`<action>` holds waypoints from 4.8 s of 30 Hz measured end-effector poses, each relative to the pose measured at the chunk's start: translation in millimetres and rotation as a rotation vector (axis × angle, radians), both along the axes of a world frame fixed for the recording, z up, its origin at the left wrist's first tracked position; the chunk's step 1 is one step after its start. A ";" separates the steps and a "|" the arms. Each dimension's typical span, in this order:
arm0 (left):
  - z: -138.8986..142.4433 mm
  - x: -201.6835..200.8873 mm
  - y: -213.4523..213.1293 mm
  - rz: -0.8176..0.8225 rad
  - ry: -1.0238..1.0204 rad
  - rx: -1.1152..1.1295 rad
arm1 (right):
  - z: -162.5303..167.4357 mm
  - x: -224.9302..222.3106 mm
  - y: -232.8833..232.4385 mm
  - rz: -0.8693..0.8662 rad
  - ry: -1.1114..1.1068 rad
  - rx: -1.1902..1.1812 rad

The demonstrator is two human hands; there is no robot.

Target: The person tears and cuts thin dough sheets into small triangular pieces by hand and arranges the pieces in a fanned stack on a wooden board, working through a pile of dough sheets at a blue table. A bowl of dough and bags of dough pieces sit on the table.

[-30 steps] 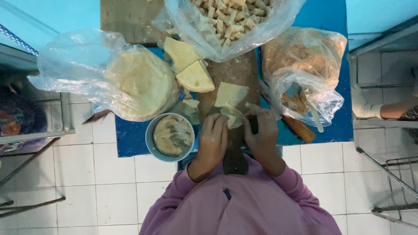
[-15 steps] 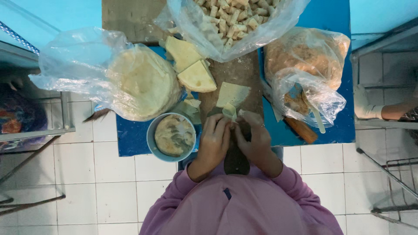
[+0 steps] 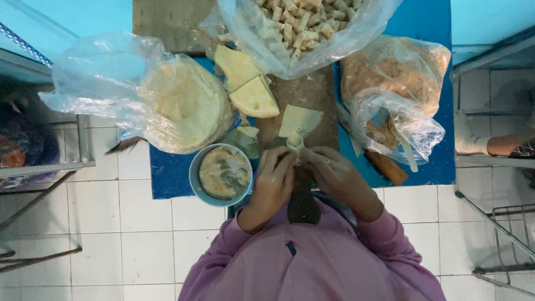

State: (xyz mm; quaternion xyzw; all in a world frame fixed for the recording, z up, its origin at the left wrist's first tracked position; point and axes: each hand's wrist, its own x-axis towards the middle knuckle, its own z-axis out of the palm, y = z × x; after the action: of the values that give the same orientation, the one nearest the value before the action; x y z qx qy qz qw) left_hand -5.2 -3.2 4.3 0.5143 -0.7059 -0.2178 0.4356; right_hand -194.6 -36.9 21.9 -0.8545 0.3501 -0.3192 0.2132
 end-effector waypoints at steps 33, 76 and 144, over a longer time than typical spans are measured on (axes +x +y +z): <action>10.9 5.4 -16.3 -0.049 -0.053 -0.017 | -1.0 3.3 -26.9 0.067 -0.034 -0.039; 4.9 -10.9 -30.5 0.174 -0.156 0.016 | -3.7 20.7 -23.6 -0.114 0.160 -0.334; 22.1 -66.9 -44.2 -0.039 0.161 0.047 | -2.3 -133.0 7.7 -0.836 0.029 -0.076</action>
State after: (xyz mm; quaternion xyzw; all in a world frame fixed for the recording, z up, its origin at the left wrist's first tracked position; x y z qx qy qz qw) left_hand -72.1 -47.4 26.4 0.4913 -0.6732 -0.2835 0.4744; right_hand -327.6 -29.2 19.6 -0.6504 0.6577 -0.3789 0.0287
